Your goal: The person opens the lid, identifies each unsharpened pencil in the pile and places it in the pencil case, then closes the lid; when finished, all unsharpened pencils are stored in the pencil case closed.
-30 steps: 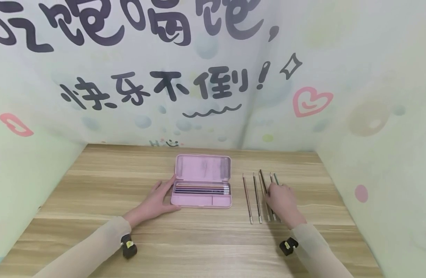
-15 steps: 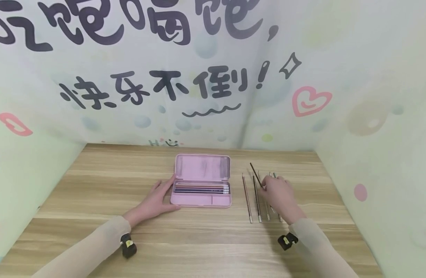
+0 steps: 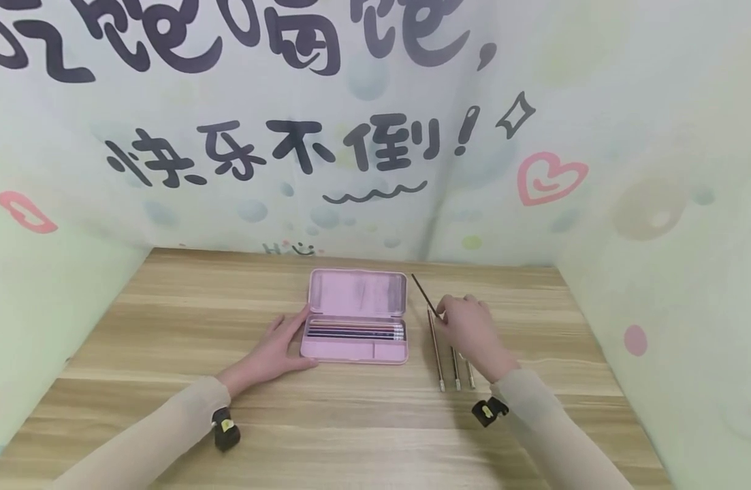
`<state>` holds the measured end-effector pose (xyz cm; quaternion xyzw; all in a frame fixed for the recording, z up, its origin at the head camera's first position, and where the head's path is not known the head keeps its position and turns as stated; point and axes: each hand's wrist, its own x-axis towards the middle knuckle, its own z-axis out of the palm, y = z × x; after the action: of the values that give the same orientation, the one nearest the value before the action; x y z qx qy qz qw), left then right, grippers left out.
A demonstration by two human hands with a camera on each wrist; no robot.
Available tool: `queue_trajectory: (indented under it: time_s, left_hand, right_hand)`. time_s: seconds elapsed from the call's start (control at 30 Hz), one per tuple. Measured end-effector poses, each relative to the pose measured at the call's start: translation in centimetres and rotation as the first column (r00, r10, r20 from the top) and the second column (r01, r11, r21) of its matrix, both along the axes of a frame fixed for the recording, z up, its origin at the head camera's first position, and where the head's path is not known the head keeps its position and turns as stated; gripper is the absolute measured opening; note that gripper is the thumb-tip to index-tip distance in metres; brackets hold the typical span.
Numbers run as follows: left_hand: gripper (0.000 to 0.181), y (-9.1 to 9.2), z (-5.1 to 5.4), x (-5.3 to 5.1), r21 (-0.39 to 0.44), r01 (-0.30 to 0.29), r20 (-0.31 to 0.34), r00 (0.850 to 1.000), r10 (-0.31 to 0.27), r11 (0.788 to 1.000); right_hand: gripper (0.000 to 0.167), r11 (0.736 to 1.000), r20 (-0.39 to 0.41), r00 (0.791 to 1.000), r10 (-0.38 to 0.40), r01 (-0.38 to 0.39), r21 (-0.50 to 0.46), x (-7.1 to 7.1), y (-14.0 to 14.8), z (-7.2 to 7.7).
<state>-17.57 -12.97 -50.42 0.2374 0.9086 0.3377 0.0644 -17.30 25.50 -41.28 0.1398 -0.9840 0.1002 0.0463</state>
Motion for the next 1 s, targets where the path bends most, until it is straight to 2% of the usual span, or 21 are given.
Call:
queue_trajectory:
  time_s: [0.33,0.5,0.63,0.8,1.0]
  left_hand:
    - [0.114,0.2,-0.2,-0.3,-0.010,0.007,0.001,1.000,-0.007,1.000]
    - [0.113,0.0,-0.5,-0.1,-0.008,0.006,0.002,1.000,-0.006,1.000]
    - [0.113,-0.1,-0.5,-0.1,-0.008,0.001,0.007,1.000,-0.001,1.000]
    - [0.114,0.0,-0.3,-0.2,-0.004,0.007,-0.016,1.000,-0.007,1.000]
    - [0.113,-0.1,-0.6,-0.3,-0.007,-0.001,-0.020,1.000,0.001,1.000]
  right_hand:
    - [0.014,0.998,0.004,0.998,0.056,-0.056,-0.015,-0.6,-2.7,1.0]
    - [0.012,0.985,0.006,0.985,0.172,-0.172,-0.025,-1.3,-4.4,1.1]
    - [0.012,0.956,0.012,0.956,0.292,-0.292,-0.015,-2.1,-5.4,0.7]
    - [0.013,0.907,0.056,0.907,0.418,-0.420,0.020,-3.1,-6.4,0.1]
    - [0.008,0.841,0.000,0.848,0.530,-0.526,0.127,-4.1,-7.9,-1.3]
